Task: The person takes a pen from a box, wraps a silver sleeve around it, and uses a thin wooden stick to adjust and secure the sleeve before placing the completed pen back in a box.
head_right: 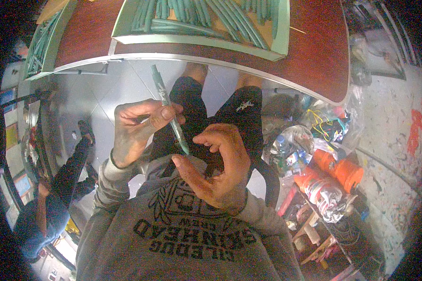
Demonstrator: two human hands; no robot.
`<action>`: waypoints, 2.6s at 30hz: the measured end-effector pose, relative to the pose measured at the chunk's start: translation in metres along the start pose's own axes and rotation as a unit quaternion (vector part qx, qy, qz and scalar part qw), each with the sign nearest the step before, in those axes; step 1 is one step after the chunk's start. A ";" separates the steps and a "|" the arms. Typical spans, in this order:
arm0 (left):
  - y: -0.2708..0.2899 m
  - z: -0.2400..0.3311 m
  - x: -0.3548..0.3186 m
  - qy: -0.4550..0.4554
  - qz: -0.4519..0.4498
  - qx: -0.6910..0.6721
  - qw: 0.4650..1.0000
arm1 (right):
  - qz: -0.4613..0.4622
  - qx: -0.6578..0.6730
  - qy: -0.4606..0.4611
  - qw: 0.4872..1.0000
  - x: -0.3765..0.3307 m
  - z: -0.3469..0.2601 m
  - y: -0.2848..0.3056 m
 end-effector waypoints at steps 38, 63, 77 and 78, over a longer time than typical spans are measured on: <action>0.002 0.026 0.006 -0.104 -0.027 0.068 0.992 | -0.107 0.164 -0.209 0.958 0.017 0.037 -0.015; -0.004 0.013 -0.002 -0.134 0.064 -0.005 0.989 | -0.400 0.095 -0.164 0.897 0.017 0.019 -0.046; -0.015 0.002 -0.026 0.034 0.040 -0.195 0.979 | -0.289 0.304 -0.228 0.879 0.009 0.005 -0.059; -0.013 -0.003 -0.030 0.064 0.029 -0.216 0.974 | -0.283 0.327 -0.226 0.873 0.010 0.003 -0.061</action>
Point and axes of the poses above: each hand's wrist, its own x-axis towards the middle knuckle, its own y-axis out of the back of the hand, z = x × y, the point moved 7 cm from there along x, towards the middle knuckle, and after that the axes turned 8 degrees about -y, right-handed, at the moved point
